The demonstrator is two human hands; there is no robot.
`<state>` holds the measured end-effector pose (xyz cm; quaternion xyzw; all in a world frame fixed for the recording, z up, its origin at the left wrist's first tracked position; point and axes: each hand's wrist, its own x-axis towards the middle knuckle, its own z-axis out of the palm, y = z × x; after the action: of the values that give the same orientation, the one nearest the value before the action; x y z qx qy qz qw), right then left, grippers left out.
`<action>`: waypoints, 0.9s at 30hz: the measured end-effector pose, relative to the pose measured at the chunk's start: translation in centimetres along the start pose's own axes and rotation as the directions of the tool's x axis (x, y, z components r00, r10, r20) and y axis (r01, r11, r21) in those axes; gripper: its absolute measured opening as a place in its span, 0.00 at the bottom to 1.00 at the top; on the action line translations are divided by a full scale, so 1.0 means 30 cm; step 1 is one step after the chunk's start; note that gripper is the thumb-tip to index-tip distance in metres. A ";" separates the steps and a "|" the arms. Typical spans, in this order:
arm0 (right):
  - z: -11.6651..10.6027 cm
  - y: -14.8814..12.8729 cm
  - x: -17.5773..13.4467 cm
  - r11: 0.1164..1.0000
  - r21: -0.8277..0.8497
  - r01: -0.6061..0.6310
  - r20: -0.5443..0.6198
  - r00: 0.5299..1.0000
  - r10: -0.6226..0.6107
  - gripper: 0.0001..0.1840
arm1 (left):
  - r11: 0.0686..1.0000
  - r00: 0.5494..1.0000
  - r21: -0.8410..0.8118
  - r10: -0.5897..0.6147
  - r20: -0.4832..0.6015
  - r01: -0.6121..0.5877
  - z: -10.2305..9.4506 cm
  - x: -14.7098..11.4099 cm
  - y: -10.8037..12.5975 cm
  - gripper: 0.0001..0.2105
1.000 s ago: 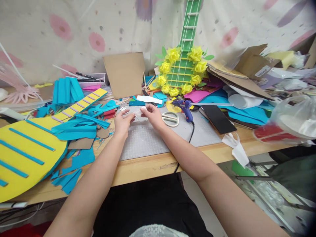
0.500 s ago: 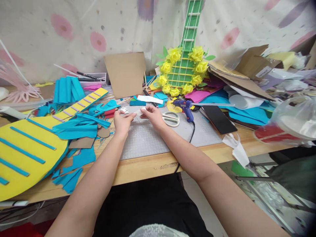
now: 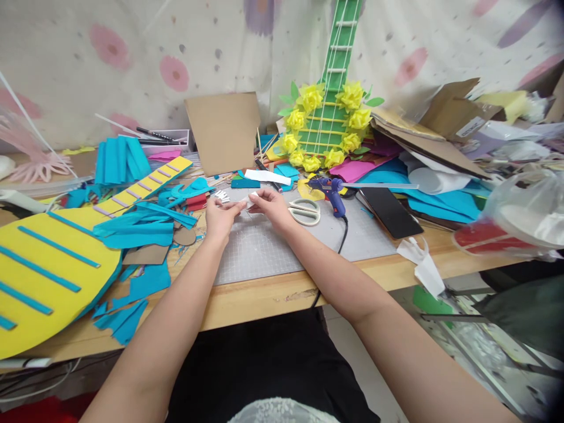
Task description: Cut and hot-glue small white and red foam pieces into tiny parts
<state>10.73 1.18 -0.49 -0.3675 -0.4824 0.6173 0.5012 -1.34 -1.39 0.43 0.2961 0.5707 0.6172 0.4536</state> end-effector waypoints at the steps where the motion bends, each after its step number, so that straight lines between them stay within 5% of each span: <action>1: -0.001 -0.001 -0.001 1.000 0.002 -0.004 0.011 1.000 0.004 0.23 | 1.000 1.000 -0.002 -0.003 0.004 0.003 0.000 -0.002 0.002 0.27; 9: -0.004 0.007 0.007 0.999 0.020 0.039 0.178 0.983 -0.042 0.22 | 0.999 1.000 -0.053 -0.007 0.026 0.008 -0.003 0.007 -0.006 0.26; 21: -0.002 0.034 0.025 0.996 -0.085 0.011 -0.026 1.000 -0.014 0.26 | 0.993 0.995 -0.110 -0.030 0.092 0.040 0.006 0.002 -0.006 0.16; 27: -0.006 0.032 0.025 0.995 -0.082 0.063 0.012 0.998 -0.062 0.24 | 0.997 0.999 -0.078 0.020 0.048 -0.016 0.006 0.000 -0.015 0.15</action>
<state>10.47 1.92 -1.45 -0.3695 -0.5210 0.5827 0.5025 -1.08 -1.32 0.03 0.2982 0.5322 0.6356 0.4731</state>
